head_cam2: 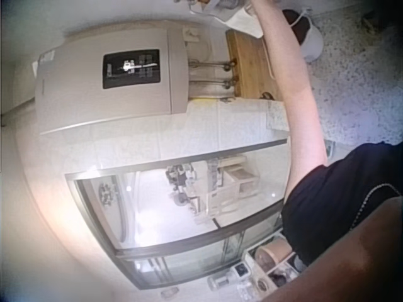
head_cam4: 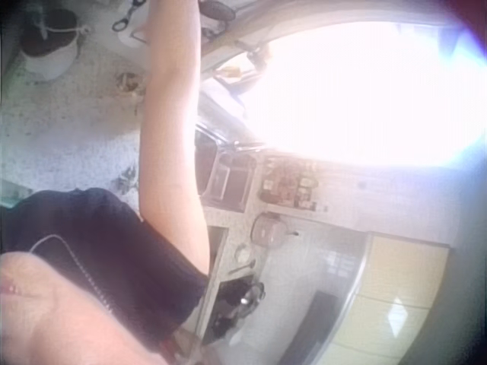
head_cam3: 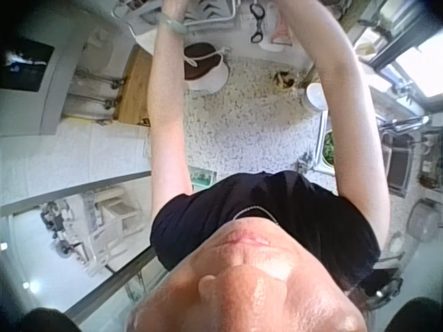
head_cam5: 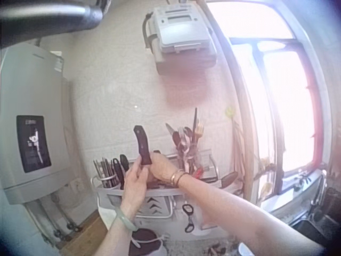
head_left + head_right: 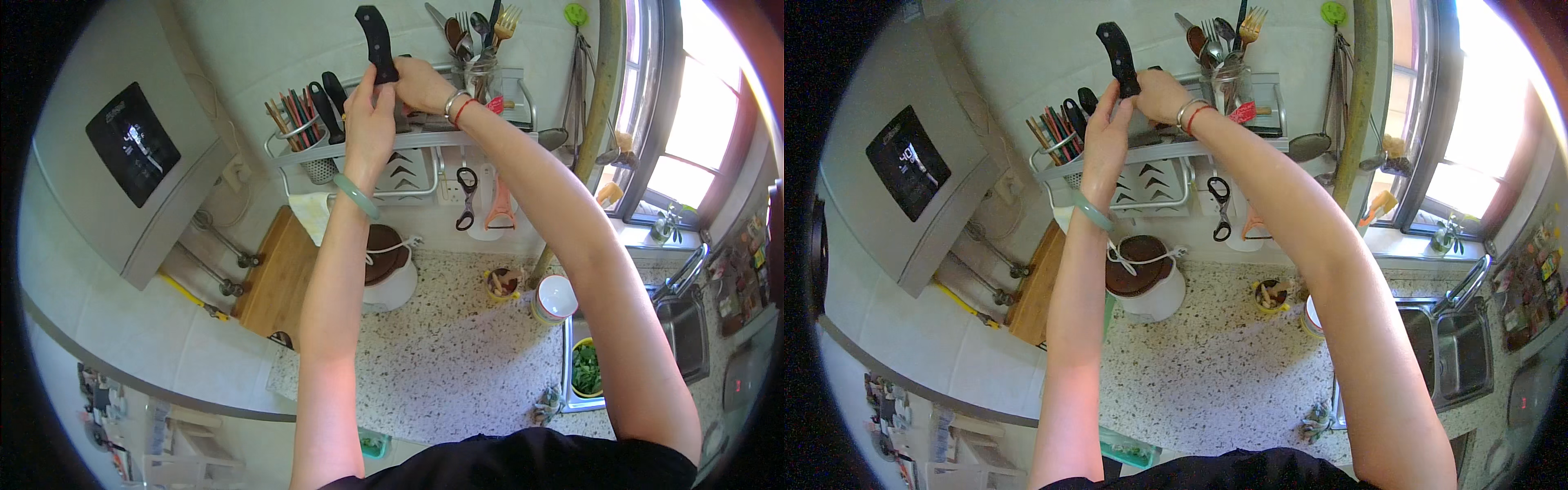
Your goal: The person peels several cloves of garlic using a large cleaver, holding each clove in one hand and using the blade to scrape off the skin. After peeling, the person washes the cleaver and their hands at the sink, then wipes the sink area with a cloth.
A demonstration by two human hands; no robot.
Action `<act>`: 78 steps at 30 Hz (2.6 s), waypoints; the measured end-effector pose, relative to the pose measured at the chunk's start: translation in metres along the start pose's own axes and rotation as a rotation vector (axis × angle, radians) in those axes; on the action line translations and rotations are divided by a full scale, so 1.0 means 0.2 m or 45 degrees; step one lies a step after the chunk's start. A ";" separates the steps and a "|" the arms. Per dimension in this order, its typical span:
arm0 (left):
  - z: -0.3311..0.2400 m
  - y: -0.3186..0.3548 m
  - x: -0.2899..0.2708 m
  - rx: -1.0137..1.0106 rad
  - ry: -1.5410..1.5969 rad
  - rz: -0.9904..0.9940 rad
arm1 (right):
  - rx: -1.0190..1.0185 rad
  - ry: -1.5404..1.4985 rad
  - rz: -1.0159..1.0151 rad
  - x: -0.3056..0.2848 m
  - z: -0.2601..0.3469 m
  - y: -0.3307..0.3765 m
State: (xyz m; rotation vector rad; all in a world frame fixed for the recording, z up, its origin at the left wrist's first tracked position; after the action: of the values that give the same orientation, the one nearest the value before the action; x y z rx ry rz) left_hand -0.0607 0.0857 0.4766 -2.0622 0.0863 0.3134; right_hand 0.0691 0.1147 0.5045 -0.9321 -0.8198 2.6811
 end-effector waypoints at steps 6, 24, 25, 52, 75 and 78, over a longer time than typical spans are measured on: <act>0.14 0.10 0.04 -0.072 -0.124 -0.038 | -0.044 0.259 0.049 0.09 -0.11 0.05; 0.24 0.27 0.05 0.074 -0.312 -0.078 | 0.123 0.710 -0.033 0.15 -0.07 0.15; 0.26 0.27 0.06 0.077 -0.303 -0.069 | 0.104 0.668 -0.073 0.14 -0.08 0.14; -0.64 2.66 1.11 -0.727 0.514 0.877 | 1.124 0.064 -0.376 -0.19 -0.90 3.16; -1.52 2.95 1.83 -1.092 1.108 0.895 | 1.652 -1.394 -1.045 -0.86 -0.94 4.01; -1.59 2.92 1.98 -1.226 1.153 0.948 | 1.497 -1.300 -1.331 -1.08 -1.08 4.08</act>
State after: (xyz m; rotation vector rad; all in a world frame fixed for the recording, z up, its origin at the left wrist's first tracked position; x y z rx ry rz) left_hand 0.2677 -0.4506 0.0251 -2.8896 1.5221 -0.2326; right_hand 0.3764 -0.5409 0.0195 0.9241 0.2691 1.8635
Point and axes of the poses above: each hand's wrist, its own y-axis away from the middle knuckle, its own x-axis out of the palm, z = x × y, the point moved 2 cm from there along -y, towards the middle knuckle, and after that the axes turned 9 degrees about x, right-handed, at the moved point
